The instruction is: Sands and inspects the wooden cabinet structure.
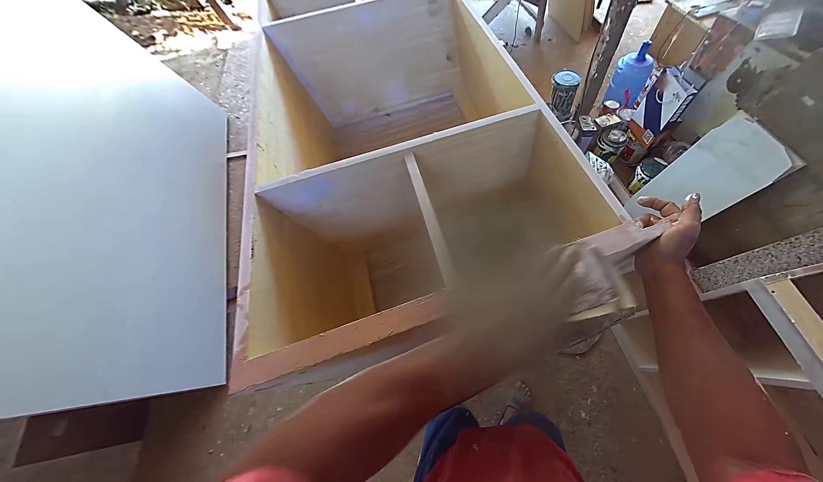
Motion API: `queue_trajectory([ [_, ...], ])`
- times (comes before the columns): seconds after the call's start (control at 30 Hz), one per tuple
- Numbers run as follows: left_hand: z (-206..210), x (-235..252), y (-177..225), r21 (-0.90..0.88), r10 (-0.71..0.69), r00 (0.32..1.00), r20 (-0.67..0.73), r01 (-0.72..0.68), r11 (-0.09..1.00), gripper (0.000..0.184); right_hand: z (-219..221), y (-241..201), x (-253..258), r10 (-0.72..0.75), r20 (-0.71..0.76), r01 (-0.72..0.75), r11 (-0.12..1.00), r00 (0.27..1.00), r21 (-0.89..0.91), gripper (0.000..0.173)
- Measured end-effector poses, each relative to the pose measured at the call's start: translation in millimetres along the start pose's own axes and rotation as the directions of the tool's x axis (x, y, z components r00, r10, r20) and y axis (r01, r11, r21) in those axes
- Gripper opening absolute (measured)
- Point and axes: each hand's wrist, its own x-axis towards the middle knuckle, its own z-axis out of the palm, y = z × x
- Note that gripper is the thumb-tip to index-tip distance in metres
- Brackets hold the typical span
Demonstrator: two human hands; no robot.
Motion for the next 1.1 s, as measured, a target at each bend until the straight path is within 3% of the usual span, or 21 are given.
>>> queue_trajectory([
  [0.1, 22.9, 46.9, 6.5, -0.048, 0.048, 0.998, -0.033, -0.05, 0.998, 0.043, -6.5, -0.1, 1.7, 0.012, 0.026, -0.011, 1.0, 1.0, -0.028, 0.082],
  [0.17, 18.0, 1.6, -8.6, -0.061, 0.007, 1.0, -0.022, -0.008, 0.998, 0.046, -4.4, 0.4, -1.2, 0.007, -0.004, -0.007, 1.0, 1.0, -0.02, 0.079],
  [0.23, 6.2, -72.2, -32.0, 0.011, -0.113, 0.993, -0.023, 0.113, 0.994, 0.047, -3.8, 3.2, 0.2, -0.01, -0.011, 0.01, 1.0, 1.0, -0.011, 0.079],
  [0.3, -7.0, -111.0, -42.8, 0.109, -0.174, 0.983, -0.055, 0.179, 0.978, 0.05, -1.5, 6.4, 1.6, -0.018, -0.011, 0.017, 1.0, 1.0, -0.023, 0.079],
  [0.37, -11.9, -89.6, -28.4, 0.112, -0.175, 0.984, -0.043, 0.179, 0.977, 0.048, -0.2, 7.0, 1.4, -0.011, -0.023, 0.011, 1.0, 1.0, -0.012, 0.079],
  [0.47, 2.2, 6.1, 5.9, 0.025, -0.094, 0.996, -0.009, 0.094, 0.995, 0.041, 0.2, 3.4, 3.5, -0.001, -0.007, 0.001, 1.0, 1.0, -0.002, 0.081],
  [0.53, 20.4, 62.8, 22.0, -0.05, -0.024, 1.0, -0.018, 0.023, 0.998, 0.045, -3.0, -7.5, -1.5, 0.027, 0.011, -0.026, 0.996, 1.0, -0.087, 0.081],
  [0.6, 21.0, 63.9, 14.7, -0.069, 0.011, 1.0, 0.013, -0.01, 0.998, 0.051, -4.2, -9.5, -2.7, 0.011, 0.028, -0.006, 0.984, 1.0, -0.178, 0.077],
  [0.67, 15.1, -3.0, -9.2, -0.078, -0.051, 0.999, -0.008, 0.05, 0.996, 0.054, -5.1, 3.2, -0.5, -0.036, -0.008, 0.035, 0.993, 0.999, -0.115, 0.077],
  [0.8, -24.3, -198.9, -72.5, 0.067, -0.282, 0.957, -0.069, 0.287, 0.956, 0.051, 0.9, 7.5, 1.1, -0.049, -0.068, 0.046, 0.998, 0.996, -0.049, 0.077],
  [0.87, -42.8, -237.0, -85.2, 0.12, -0.276, 0.96, -0.057, 0.281, 0.952, 0.053, 3.6, 6.3, -1.7, -0.058, -0.088, 0.054, 0.997, 0.994, -0.054, 0.076],
  [0.93, -41.8, -208.7, -71.1, 0.102, -0.223, 0.974, -0.046, 0.227, 0.969, 0.045, 4.6, 6.2, -1.5, -0.064, -0.098, 0.06, 0.997, 0.993, -0.042, 0.074],
  [1.03, -17.2, -110.7, -38.7, 0.098, -0.131, 0.988, -0.079, 0.139, 0.985, 0.04, 3.2, 4.2, -2.3, -0.041, -0.118, 0.035, 0.998, 0.992, -0.054, 0.074],
  [1.1, -4.2, -88.4, -38.1, 0.083, -0.094, 0.992, -0.088, 0.101, 0.991, 0.043, -3.3, 3.1, -2.8, -0.03, -0.106, 0.022, 0.997, 0.994, -0.077, 0.074],
])
